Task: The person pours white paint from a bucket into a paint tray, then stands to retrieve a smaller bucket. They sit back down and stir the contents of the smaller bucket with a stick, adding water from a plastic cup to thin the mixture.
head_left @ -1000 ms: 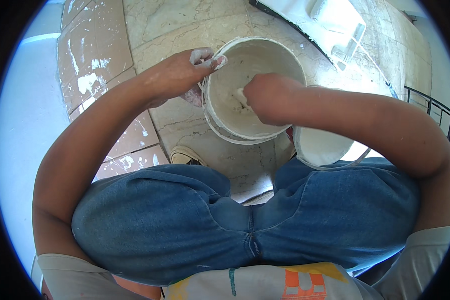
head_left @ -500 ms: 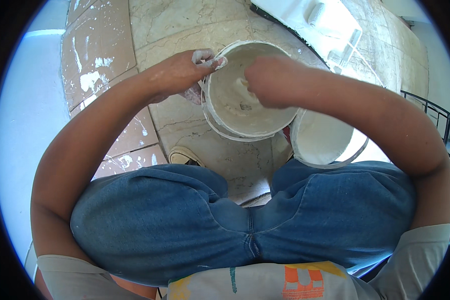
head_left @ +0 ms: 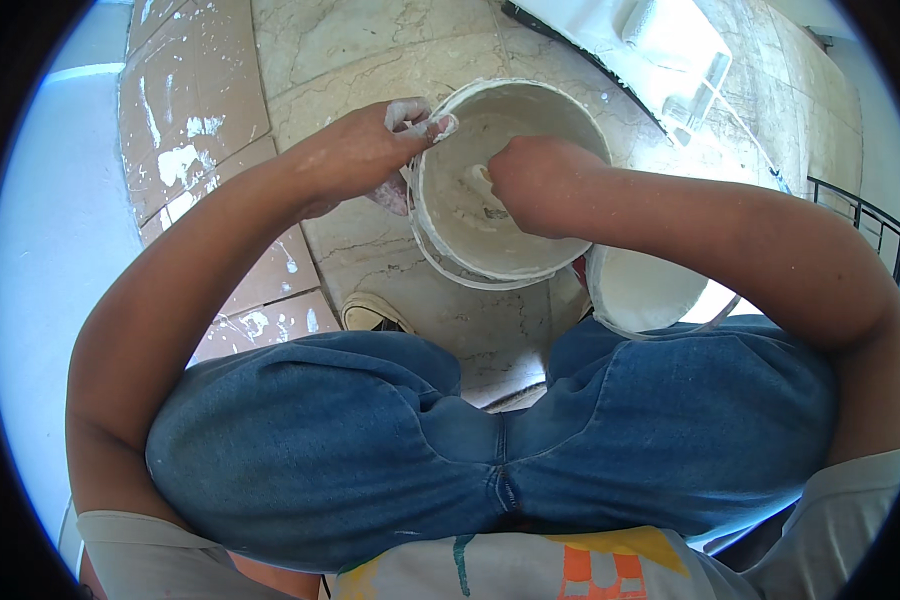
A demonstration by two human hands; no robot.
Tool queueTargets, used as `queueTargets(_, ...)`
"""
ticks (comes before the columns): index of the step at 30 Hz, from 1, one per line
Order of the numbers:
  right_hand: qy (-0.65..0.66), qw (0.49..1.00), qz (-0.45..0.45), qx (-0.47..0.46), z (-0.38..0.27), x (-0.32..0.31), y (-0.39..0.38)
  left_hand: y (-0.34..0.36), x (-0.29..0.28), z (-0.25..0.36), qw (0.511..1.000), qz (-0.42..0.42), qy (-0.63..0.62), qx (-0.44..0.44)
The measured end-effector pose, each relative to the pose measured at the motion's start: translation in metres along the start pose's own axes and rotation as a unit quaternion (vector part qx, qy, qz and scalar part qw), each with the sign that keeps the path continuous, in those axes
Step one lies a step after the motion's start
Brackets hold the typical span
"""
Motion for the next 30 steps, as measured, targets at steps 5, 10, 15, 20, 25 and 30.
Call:
queueTargets(5, 0.035, 0.999, 0.0, 0.039, 0.006, 0.005, 0.0, 0.002, -0.001, -0.005, 1.0, 0.011, 0.002, -0.007)
queueTargets(10, 0.095, 0.994, -0.011, 0.056, 0.009, 0.007, -0.001, 0.005, 0.0, -0.008, 1.0, 0.008, -0.004, 0.008)
queueTargets(15, 0.117, 0.992, -0.03, 0.045, 0.005, 0.008, -0.006, 0.006, -0.001, -0.014, 0.999, 0.038, 0.009, -0.006)
queueTargets(20, 0.033, 0.999, -0.004, 0.035, -0.001, 0.0, -0.004, 0.003, -0.002, -0.005, 0.999, -0.035, -0.006, -0.01)
queueTargets(25, -0.089, 0.996, 0.004, -0.017, -0.01, -0.019, -0.013, 0.005, -0.005, -0.008, 0.999, -0.034, -0.003, -0.016)
queueTargets(30, -0.054, 0.998, 0.023, -0.035, -0.011, -0.001, -0.005, 0.004, -0.004, -0.009, 1.0, -0.025, 0.0, -0.015)
Point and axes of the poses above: each hand's wrist, its own y-axis towards the middle knuckle, its own x-axis out of the palm, z = x × y, the point moved 5 cm from there along y, towards the middle knuckle, and after that the axes turned 1 degree about -z, right-handed, at the moved point
